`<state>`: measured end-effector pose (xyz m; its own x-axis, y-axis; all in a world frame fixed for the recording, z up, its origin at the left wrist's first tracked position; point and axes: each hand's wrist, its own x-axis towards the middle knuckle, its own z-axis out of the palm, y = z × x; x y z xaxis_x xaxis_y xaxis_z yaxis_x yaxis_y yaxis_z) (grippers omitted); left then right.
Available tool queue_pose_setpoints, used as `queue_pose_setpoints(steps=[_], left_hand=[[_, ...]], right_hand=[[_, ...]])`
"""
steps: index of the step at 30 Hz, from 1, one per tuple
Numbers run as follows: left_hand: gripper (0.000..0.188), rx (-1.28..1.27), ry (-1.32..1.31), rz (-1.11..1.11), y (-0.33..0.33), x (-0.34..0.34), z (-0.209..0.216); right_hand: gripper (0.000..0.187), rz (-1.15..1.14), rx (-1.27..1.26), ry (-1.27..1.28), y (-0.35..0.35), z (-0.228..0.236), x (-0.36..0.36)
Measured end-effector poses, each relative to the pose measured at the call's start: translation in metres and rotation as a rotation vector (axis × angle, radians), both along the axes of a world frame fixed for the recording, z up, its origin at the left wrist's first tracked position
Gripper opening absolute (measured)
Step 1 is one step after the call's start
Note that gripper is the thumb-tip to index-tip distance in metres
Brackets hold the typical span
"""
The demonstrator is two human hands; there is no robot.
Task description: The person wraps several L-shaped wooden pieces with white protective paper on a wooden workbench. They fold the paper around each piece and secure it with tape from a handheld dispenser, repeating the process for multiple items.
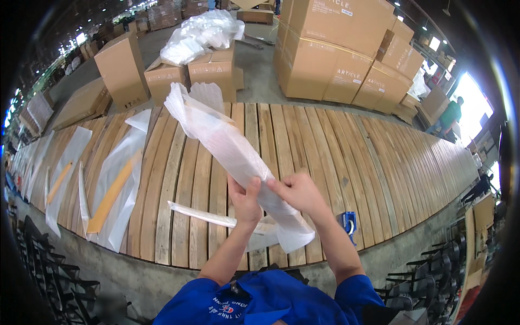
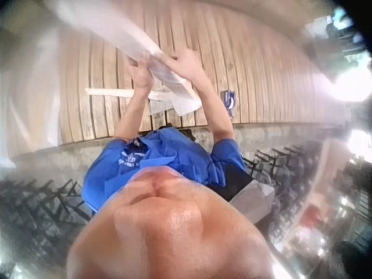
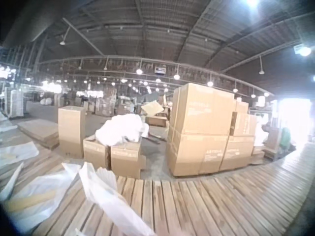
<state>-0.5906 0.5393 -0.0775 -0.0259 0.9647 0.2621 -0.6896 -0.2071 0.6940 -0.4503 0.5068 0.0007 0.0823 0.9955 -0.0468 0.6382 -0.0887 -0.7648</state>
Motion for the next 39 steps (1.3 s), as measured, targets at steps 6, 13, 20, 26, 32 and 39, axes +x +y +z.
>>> queue_pose_setpoints(steps=[6,13,20,26,32,39], left_hand=[[0.058,0.032,-0.107,-0.061,0.019,-0.006,-0.049],[0.052,-0.275,0.946,-0.634,0.047,-0.041,-0.276],[0.047,0.213,1.414,-0.523,-0.021,0.014,-0.309],[0.047,-0.118,1.238,-0.472,-0.032,0.029,-0.344],[0.042,-0.135,1.267,-0.196,-0.054,0.033,-0.332],[0.042,-0.113,1.381,-0.462,-0.020,0.037,-0.299]], right_hand=[[0.057,-0.106,0.241,-0.050,-0.030,-0.095,0.041],[0.074,0.162,-0.244,-0.009,-0.040,-0.144,0.057],[0.078,0.079,0.069,-0.010,-0.047,-0.190,0.075],[0.080,-0.099,-0.071,-0.020,-0.044,-0.219,0.091],[0.060,-0.191,0.153,0.089,-0.018,-0.286,0.114],[0.040,-0.333,-0.022,0.313,0.017,-0.368,0.174]])
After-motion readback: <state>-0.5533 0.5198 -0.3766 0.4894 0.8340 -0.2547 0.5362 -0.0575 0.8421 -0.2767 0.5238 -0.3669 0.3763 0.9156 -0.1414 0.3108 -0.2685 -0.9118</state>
